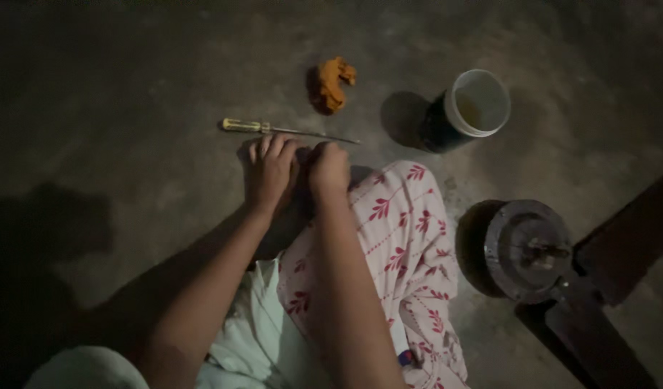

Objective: The person attaches fan blades to the motor housing by hand, inserting and tightening screws at each blade mount. The person works on one blade at a time, rotating the fan to access each mounting point.

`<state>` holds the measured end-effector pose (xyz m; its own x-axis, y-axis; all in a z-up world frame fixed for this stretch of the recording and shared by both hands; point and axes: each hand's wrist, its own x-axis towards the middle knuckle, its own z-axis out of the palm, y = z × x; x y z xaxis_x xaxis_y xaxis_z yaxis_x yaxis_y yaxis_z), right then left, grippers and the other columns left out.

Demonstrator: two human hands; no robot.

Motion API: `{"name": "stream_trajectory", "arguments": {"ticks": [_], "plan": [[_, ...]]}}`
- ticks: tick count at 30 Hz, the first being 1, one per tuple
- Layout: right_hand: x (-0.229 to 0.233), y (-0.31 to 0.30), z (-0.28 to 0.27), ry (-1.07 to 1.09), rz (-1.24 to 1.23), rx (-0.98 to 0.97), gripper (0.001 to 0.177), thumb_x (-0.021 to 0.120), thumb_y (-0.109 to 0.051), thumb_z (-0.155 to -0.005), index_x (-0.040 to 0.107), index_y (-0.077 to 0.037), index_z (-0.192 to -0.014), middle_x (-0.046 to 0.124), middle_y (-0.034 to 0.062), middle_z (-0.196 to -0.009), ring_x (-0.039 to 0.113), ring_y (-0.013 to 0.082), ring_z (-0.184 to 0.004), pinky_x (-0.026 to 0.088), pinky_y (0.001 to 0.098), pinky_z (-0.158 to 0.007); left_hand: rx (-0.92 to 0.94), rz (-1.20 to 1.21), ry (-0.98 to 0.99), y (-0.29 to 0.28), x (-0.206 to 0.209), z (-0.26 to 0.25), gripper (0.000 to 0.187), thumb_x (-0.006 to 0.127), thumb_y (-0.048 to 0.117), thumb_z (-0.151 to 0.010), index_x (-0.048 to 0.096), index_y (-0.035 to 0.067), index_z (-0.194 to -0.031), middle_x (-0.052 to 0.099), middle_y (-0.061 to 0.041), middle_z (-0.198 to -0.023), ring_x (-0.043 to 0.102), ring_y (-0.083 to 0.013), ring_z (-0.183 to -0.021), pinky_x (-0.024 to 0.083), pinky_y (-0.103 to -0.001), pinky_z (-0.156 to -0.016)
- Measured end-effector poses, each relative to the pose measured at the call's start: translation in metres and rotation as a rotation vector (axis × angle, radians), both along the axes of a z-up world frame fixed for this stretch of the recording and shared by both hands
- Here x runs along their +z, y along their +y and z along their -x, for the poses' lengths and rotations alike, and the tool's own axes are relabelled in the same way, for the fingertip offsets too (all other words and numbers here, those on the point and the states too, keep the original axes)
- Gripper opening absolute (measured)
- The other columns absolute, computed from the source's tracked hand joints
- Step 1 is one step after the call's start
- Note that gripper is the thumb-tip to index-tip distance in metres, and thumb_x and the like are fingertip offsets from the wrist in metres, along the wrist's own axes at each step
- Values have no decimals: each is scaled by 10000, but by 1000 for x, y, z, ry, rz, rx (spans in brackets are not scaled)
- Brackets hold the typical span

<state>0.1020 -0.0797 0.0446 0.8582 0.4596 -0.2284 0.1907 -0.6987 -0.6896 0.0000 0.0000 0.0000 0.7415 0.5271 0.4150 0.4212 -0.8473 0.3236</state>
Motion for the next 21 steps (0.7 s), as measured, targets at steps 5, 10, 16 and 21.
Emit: {"name": "stream_trajectory", "arguments": {"ticks": [5,10,16,21], "plan": [[2,-3,0,-139,10,26,186,728,-203,-877,768,-73,-1003,734,236,-1014,696,438,-991,557,508,-835,-48,11,-73,-5,23,3,277,669,175,-904,687,126,-1176,623,-43,-1250,540,-273,-1261,387,-469,-1079],[2,-1,0,-117,54,27,174,715,-187,-876,773,-84,-1004,735,231,-1020,701,426,-1008,552,506,-856,-72,39,-83,-11,38,7,252,658,204,-924,688,107,-1154,634,-54,-1209,558,-279,-1227,396,-477,-1052],[11,-7,6,-138,-15,-23,189,752,-195,-834,750,-41,-944,732,236,-977,703,426,-965,559,492,-827,-70,12,-78,-6,21,6,229,646,202,-945,695,137,-1159,665,-18,-1196,585,-265,-1176,414,-451,-1029],[42,-17,18,-272,-244,-39,150,738,-118,-847,760,3,-934,730,257,-939,710,432,-928,564,471,-804,-129,-11,-152,0,7,6,246,665,233,-925,703,119,-1140,669,-33,-1168,605,-272,-1153,425,-458,-966]]}}
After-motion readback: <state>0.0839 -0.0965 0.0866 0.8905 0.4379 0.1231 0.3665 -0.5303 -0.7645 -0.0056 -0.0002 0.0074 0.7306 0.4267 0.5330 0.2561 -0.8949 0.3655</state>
